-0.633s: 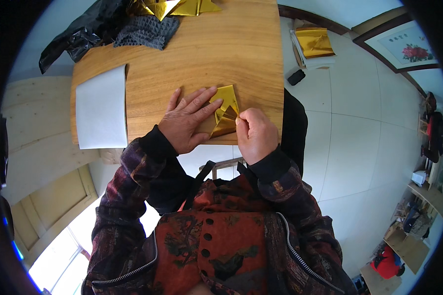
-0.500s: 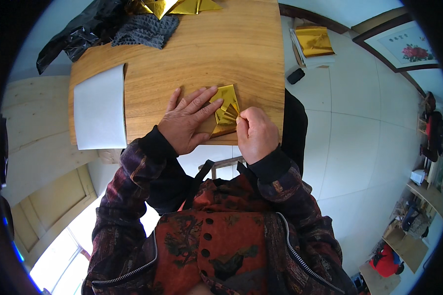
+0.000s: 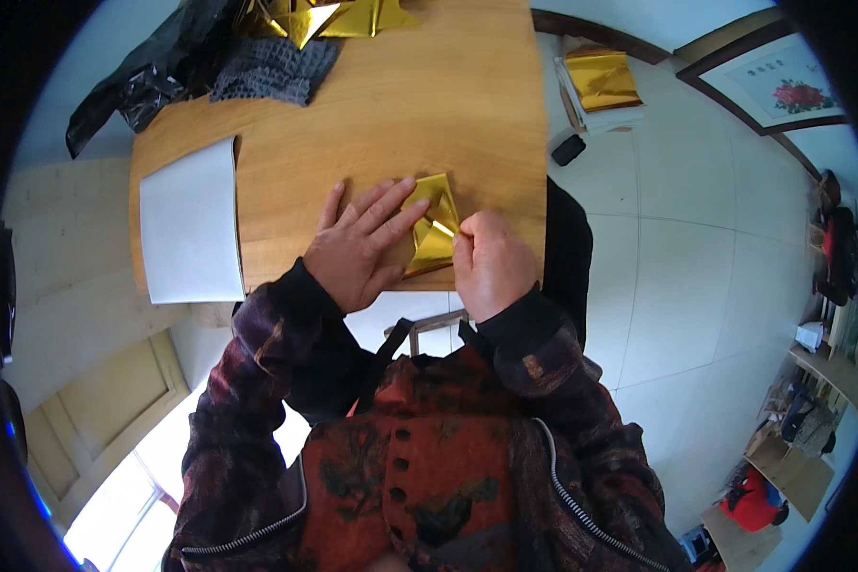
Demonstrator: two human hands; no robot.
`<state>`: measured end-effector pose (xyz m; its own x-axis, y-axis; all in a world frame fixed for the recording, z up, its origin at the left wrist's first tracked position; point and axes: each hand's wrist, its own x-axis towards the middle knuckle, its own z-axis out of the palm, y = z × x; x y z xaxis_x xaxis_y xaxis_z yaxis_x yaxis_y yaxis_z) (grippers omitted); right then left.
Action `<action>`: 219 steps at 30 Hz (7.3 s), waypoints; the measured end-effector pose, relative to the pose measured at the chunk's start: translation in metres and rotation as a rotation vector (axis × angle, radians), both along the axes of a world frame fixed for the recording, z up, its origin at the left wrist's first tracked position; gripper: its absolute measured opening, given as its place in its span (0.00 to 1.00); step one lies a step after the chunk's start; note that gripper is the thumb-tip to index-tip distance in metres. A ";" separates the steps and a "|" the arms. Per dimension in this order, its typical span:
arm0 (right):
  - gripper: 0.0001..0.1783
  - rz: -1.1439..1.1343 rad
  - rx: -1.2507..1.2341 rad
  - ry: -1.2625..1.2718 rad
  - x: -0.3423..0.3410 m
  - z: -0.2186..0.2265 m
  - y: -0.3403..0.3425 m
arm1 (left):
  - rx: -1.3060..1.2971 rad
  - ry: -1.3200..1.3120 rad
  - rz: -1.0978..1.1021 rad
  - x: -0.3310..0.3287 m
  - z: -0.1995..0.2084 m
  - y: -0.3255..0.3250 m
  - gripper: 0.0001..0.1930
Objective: The person folds a sheet of gold paper on a wooden table. They fold the paper in half, then fold the corners inward to form a triangular shape, and continue folding the sides to create a compact packet.
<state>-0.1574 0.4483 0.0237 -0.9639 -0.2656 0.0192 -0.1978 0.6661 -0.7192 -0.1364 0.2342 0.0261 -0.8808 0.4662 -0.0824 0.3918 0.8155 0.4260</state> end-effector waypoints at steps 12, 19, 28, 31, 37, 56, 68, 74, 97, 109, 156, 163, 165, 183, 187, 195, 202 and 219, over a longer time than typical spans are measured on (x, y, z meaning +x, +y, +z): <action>0.08 -0.047 0.022 0.008 -0.001 0.003 -0.002 | -0.149 0.210 0.032 -0.001 -0.006 0.012 0.27; 0.08 -0.042 0.005 -0.011 -0.003 0.001 -0.002 | -0.128 0.267 0.057 -0.003 -0.007 0.017 0.24; 0.07 -0.049 0.026 0.044 0.002 0.002 -0.003 | -0.102 0.205 0.094 -0.003 -0.009 0.018 0.22; 0.06 -0.046 0.051 0.096 0.007 0.001 -0.004 | -0.077 0.231 0.095 -0.003 -0.012 0.017 0.21; 0.21 0.093 0.164 0.231 0.025 0.000 0.005 | -0.103 0.238 0.089 -0.003 -0.015 0.017 0.21; 0.46 0.426 0.354 0.399 0.048 -0.028 0.009 | -0.129 0.336 0.067 -0.002 -0.022 0.015 0.26; 0.44 0.413 0.377 0.396 0.049 -0.032 0.008 | -0.125 0.325 0.070 -0.003 -0.021 0.016 0.26; 0.43 0.402 0.412 0.434 0.048 -0.034 0.008 | -0.135 0.289 0.074 -0.004 -0.020 0.016 0.28; 0.38 0.428 0.291 0.435 0.067 -0.027 0.014 | -0.152 0.234 0.056 -0.007 -0.017 0.017 0.27; 0.40 0.406 0.386 0.457 0.065 -0.038 0.009 | -0.178 0.151 0.074 -0.008 -0.013 0.017 0.23; 0.11 -0.147 -0.413 -0.923 0.025 0.012 0.028 | -0.040 0.118 0.140 0.038 -0.019 0.031 0.26; 0.10 -0.181 -0.409 -0.892 0.028 0.011 0.025 | -0.057 0.079 0.135 0.038 -0.017 0.029 0.26; 0.10 -0.206 -0.422 -0.868 0.030 0.010 0.023 | -0.037 0.083 0.133 0.038 -0.017 0.029 0.26; 0.05 -0.329 -0.599 -0.676 0.051 -0.001 0.011 | -0.037 0.041 0.098 0.036 -0.014 0.024 0.27; 0.03 -0.276 -0.574 -0.639 0.048 -0.007 0.010 | -0.043 0.034 0.094 0.036 -0.010 0.024 0.27; 0.08 -0.175 -0.607 -0.729 0.046 -0.001 0.026 | -0.042 0.015 0.105 0.035 -0.011 0.025 0.28; 0.12 -0.102 -0.636 -0.745 0.053 -0.006 0.027 | -0.033 0.004 0.100 0.035 -0.009 0.024 0.27; 0.14 -0.186 -0.584 -0.657 0.049 -0.004 0.006 | -0.039 0.015 0.162 0.040 -0.011 0.033 0.26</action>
